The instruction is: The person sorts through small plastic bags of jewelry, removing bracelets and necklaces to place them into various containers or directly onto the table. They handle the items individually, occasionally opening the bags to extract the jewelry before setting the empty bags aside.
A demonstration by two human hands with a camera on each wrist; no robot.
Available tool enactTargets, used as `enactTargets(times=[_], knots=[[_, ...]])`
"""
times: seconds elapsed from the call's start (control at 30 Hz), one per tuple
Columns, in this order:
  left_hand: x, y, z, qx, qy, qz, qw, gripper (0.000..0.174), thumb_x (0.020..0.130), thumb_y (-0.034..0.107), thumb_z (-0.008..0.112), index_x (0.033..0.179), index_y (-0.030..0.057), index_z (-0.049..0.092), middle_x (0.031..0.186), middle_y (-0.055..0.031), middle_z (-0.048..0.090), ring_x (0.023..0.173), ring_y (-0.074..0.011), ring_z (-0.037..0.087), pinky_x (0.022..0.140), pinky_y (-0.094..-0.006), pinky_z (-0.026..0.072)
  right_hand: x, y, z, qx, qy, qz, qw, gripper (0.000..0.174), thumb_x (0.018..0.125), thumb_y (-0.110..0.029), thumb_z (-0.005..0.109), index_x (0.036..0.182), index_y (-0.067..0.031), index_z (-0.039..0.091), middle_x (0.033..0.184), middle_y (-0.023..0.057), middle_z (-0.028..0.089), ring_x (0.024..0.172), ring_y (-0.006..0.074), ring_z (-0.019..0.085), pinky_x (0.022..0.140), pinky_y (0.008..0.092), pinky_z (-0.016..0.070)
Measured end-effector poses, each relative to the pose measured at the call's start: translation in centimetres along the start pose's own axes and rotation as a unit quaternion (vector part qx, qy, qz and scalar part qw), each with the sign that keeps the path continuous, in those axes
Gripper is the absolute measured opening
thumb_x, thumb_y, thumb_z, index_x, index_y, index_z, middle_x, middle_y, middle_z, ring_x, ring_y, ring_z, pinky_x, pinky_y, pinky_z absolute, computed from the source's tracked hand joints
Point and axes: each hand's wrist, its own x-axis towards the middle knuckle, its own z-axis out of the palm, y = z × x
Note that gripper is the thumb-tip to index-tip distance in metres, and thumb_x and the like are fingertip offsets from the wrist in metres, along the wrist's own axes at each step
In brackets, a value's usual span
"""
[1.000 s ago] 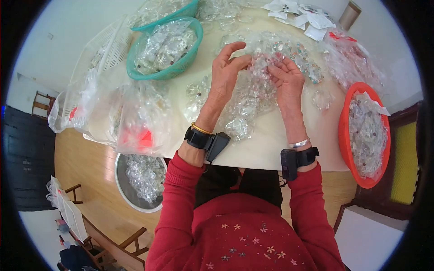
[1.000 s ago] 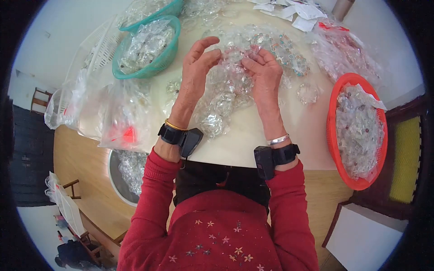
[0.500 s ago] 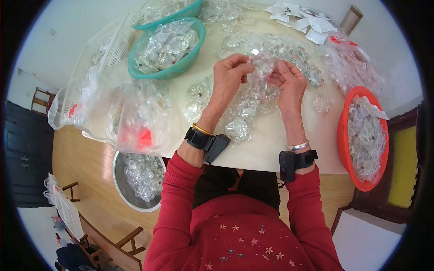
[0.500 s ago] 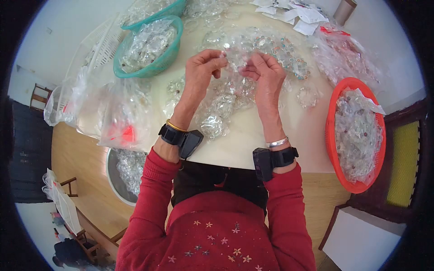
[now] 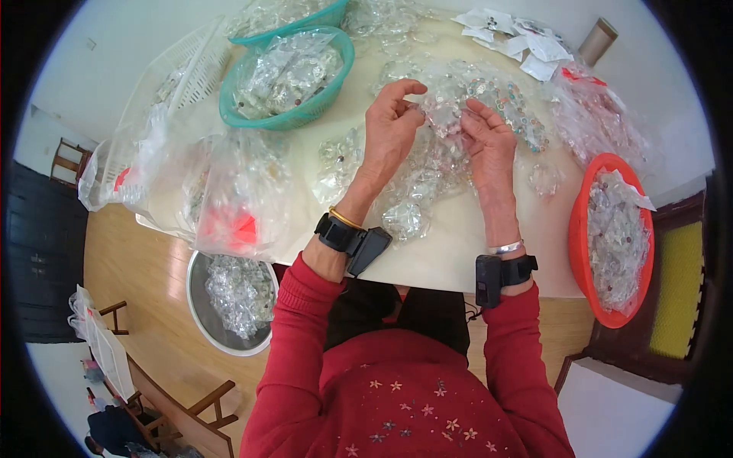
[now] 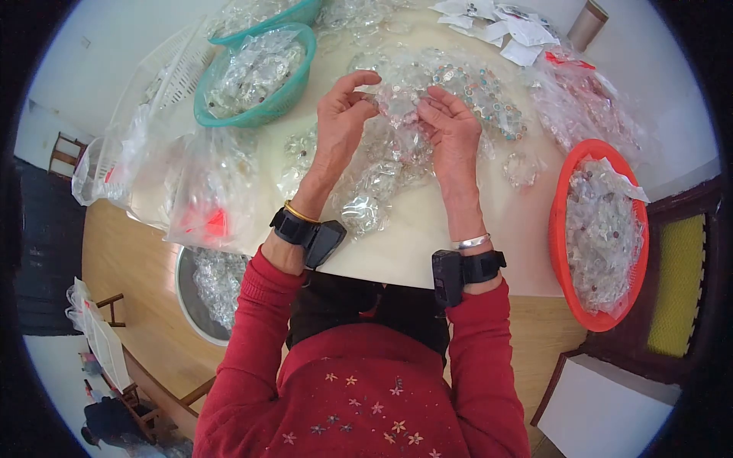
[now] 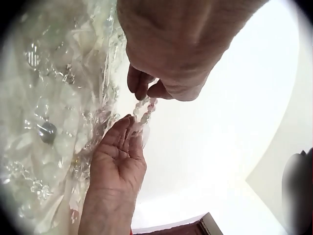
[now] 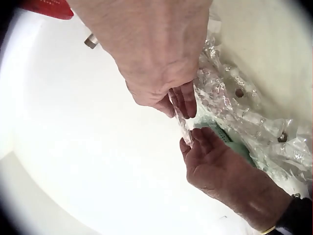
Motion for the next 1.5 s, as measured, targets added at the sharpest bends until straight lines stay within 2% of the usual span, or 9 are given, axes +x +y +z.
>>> enactTargets(times=[0.07, 0.17, 0.33, 0.53, 0.7, 1.0, 1.07, 1.2, 1.5], knots=[[0.0, 0.8, -0.1, -0.134, -0.015, -0.114, 0.984, 0.033, 0.070, -0.005, 0.056, 0.103, -0.0045, 0.057, 0.101, -0.0099, 0.057, 0.074, -0.0133, 0.059, 0.071, -0.0255, 0.0482, 0.2, 0.2, -0.3, 0.002, 0.006, -0.006, 1.000, 0.028, 0.080, -0.001, 0.062, 0.107, 0.0042, 0.055, 0.093, 0.0101, 0.061, 0.080, 0.0165, 0.062, 0.071, 0.0282, 0.0521], [0.0, 1.5, 0.2, -0.140, -0.032, -0.151, 0.978, 0.034, 0.072, -0.003, 0.057, 0.106, -0.0049, 0.055, 0.095, -0.0092, 0.059, 0.073, -0.0143, 0.059, 0.070, -0.0264, 0.0491, 0.4, 0.3, -0.8, 0.007, 0.020, -0.020, 1.000, 0.028, 0.080, 0.004, 0.059, 0.108, 0.0036, 0.055, 0.098, 0.0098, 0.061, 0.087, 0.0148, 0.060, 0.077, 0.0253, 0.0503], [-0.1, 0.4, 0.4, -0.138, -0.036, -0.183, 0.973, 0.031, 0.075, -0.001, 0.060, 0.106, -0.0041, 0.055, 0.086, -0.0069, 0.061, 0.071, -0.0148, 0.059, 0.067, -0.0264, 0.0499, 0.3, 0.3, -0.3, 0.024, 0.039, -0.039, 0.998, 0.028, 0.078, 0.000, 0.064, 0.105, 0.0041, 0.057, 0.088, 0.0086, 0.062, 0.077, 0.0142, 0.061, 0.069, 0.0237, 0.0505], [0.0, 0.3, 0.2, -0.134, -0.024, -0.154, 0.979, 0.028, 0.076, -0.001, 0.061, 0.103, -0.0035, 0.056, 0.084, -0.0071, 0.061, 0.071, -0.0140, 0.059, 0.065, -0.0258, 0.0496, 0.0, -0.1, -0.2, -0.037, -0.014, 0.042, 0.998, 0.026, 0.081, -0.001, 0.060, 0.106, 0.0054, 0.055, 0.090, 0.0100, 0.063, 0.078, 0.0144, 0.062, 0.068, 0.0276, 0.0523], [0.1, 0.4, -0.1, -0.128, -0.022, -0.160, 0.979, 0.026, 0.076, -0.001, 0.062, 0.101, -0.0034, 0.057, 0.083, -0.0075, 0.062, 0.069, -0.0140, 0.059, 0.063, -0.0258, 0.0492, -0.3, -0.3, 0.2, -0.076, -0.011, 0.038, 0.996, 0.026, 0.081, -0.003, 0.061, 0.105, 0.0055, 0.056, 0.084, 0.0094, 0.064, 0.071, 0.0144, 0.062, 0.063, 0.0274, 0.0522], [0.0, 0.9, 0.2, -0.139, -0.014, -0.138, 0.981, 0.019, 0.076, -0.001, 0.060, 0.095, -0.0027, 0.057, 0.079, -0.0082, 0.062, 0.064, -0.0145, 0.058, 0.061, -0.0249, 0.0475, -0.5, -0.4, 0.2, -0.084, -0.002, 0.038, 0.996, 0.015, 0.078, -0.007, 0.065, 0.089, 0.0023, 0.062, 0.075, 0.0066, 0.063, 0.061, 0.0118, 0.060, 0.055, 0.0228, 0.0482], [-0.1, 2.0, 0.6, -0.159, 0.022, -0.109, 0.981, 0.016, 0.073, -0.004, 0.061, 0.089, -0.0039, 0.058, 0.071, -0.0071, 0.060, 0.060, -0.0129, 0.056, 0.056, -0.0244, 0.0450, -0.6, -0.8, 0.3, -0.110, -0.011, 0.061, 0.992, 0.012, 0.077, -0.008, 0.066, 0.084, 0.0013, 0.062, 0.072, 0.0059, 0.063, 0.057, 0.0110, 0.058, 0.052, 0.0225, 0.0472], [-0.5, 3.0, 1.3, -0.156, 0.029, -0.090, 0.983, 0.015, 0.073, -0.004, 0.061, 0.088, -0.0035, 0.058, 0.070, -0.0068, 0.060, 0.059, -0.0126, 0.055, 0.057, -0.0238, 0.0442, -0.7, -0.7, 0.3, -0.101, -0.013, 0.048, 0.994, 0.011, 0.078, -0.010, 0.066, 0.080, -0.0001, 0.062, 0.067, 0.0046, 0.061, 0.051, 0.0106, 0.055, 0.049, 0.0224, 0.0457], [-0.7, 2.5, 1.4, -0.156, 0.064, -0.073, 0.983, 0.013, 0.074, -0.004, 0.060, 0.087, -0.0028, 0.059, 0.070, -0.0060, 0.059, 0.059, -0.0120, 0.053, 0.056, -0.0236, 0.0437, -0.3, 0.2, -0.2, -0.027, 0.008, 0.065, 0.997, 0.014, 0.082, -0.015, 0.062, 0.081, -0.0012, 0.062, 0.069, 0.0031, 0.060, 0.057, 0.0096, 0.055, 0.047, 0.0241, 0.0414]])
